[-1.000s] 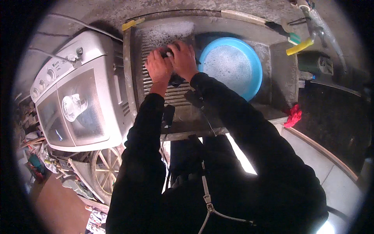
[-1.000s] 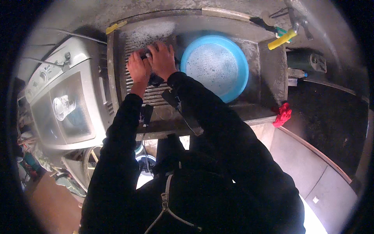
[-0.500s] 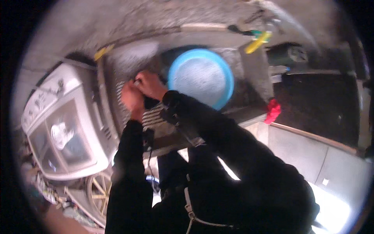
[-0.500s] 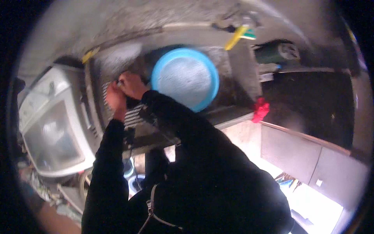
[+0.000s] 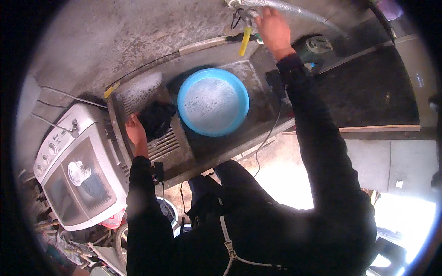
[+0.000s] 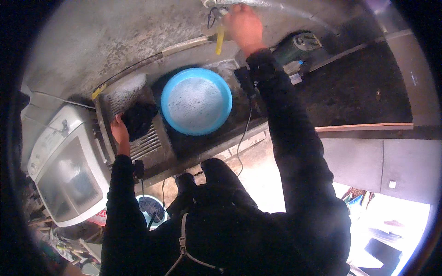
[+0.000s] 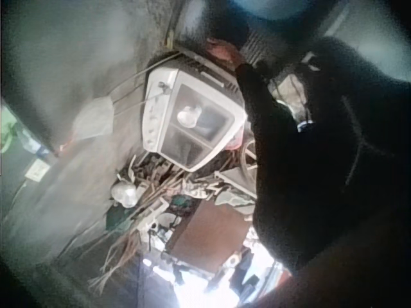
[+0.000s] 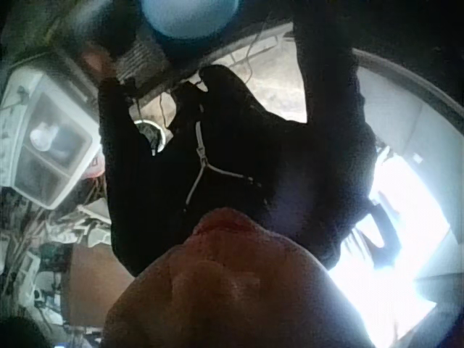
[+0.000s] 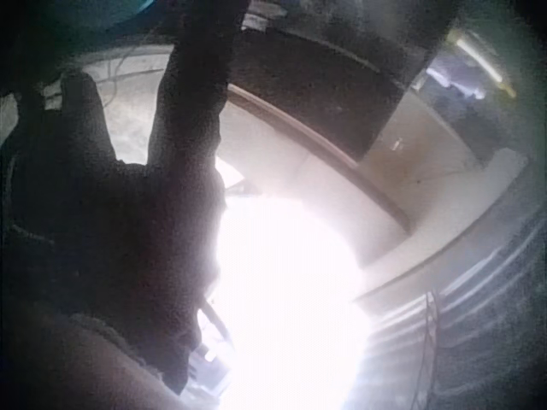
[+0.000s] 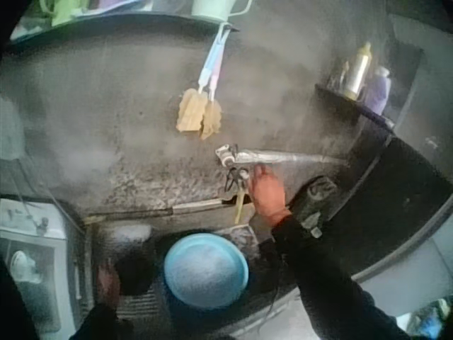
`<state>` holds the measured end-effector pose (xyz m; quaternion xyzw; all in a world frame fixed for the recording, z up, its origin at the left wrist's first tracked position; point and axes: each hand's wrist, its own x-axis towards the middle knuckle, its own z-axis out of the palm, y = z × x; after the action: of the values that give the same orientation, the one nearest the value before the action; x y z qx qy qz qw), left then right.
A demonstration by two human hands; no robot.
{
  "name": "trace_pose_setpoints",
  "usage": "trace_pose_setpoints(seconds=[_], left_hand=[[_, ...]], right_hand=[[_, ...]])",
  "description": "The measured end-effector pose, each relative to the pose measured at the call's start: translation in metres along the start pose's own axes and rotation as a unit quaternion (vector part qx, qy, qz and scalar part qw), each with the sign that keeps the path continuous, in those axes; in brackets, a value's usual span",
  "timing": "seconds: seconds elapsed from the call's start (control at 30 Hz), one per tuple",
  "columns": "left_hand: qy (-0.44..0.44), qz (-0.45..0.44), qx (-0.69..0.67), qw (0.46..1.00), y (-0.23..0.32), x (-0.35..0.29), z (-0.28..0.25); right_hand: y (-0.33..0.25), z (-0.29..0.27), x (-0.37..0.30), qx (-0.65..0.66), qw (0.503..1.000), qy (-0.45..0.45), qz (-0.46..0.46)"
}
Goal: The person hand-washes several garments at a concrete washbasin. They scrub each item on the washboard, rinse under running water, and place the cleaned pieces into a blue basin. The person repeats this process for multiple items, including a patterned cloth and dark garments.
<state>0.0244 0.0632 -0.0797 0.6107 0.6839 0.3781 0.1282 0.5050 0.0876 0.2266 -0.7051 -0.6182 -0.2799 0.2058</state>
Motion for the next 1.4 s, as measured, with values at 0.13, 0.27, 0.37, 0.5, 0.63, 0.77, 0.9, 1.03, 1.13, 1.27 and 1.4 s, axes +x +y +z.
trace_pose_setpoints(seconds=[0.13, 0.27, 0.37, 0.5, 0.63, 0.77, 0.9, 1.03, 1.13, 1.27, 1.4], left_hand=[[0.017, 0.031, 0.025, 0.999, 0.018, -0.006, -0.035], [0.082, 0.033, 0.066, 0.994, 0.035, -0.013, -0.053], [0.1, 0.072, 0.064, 0.99, 0.05, -0.017, -0.053], [0.119, 0.128, 0.024, 0.984, 0.088, -0.016, -0.037], [0.076, 0.132, -0.138, 0.979, 0.146, -0.019, 0.008], [-0.152, -0.059, -0.49, 0.856, 0.222, -0.048, 0.092], [-0.341, -0.255, -0.561, 0.71, 0.289, -0.067, 0.172], [-0.302, -0.318, -0.645, 0.626, 0.279, -0.087, 0.213], [-0.262, -0.435, -0.537, 0.673, 0.225, -0.113, 0.218], [-0.097, -0.463, -0.401, 0.785, 0.143, -0.153, 0.216], [-0.039, -0.573, -0.519, 0.633, 0.104, -0.164, 0.244]], right_hand=[[0.027, 0.041, 0.001, 0.104, 0.988, -0.106, 0.037], [0.049, 0.056, 0.001, 0.321, 0.942, -0.095, 0.014], [0.059, 0.054, 0.004, 0.422, 0.893, -0.144, 0.055], [0.065, 0.055, 0.006, 0.512, 0.837, -0.181, 0.075], [0.058, 0.077, -0.029, 0.684, 0.714, -0.078, 0.128], [0.027, 0.125, -0.123, 0.596, 0.748, -0.158, 0.244], [0.002, 0.172, -0.2, 0.723, 0.496, -0.232, 0.421], [-0.007, 0.189, -0.235, 0.683, 0.64, -0.277, 0.217], [-0.005, 0.209, -0.273, 0.685, 0.443, -0.373, 0.441], [0.006, 0.259, -0.353, 0.62, 0.486, -0.31, 0.533], [-0.038, 0.29, -0.387, 0.613, 0.49, -0.238, 0.572]])
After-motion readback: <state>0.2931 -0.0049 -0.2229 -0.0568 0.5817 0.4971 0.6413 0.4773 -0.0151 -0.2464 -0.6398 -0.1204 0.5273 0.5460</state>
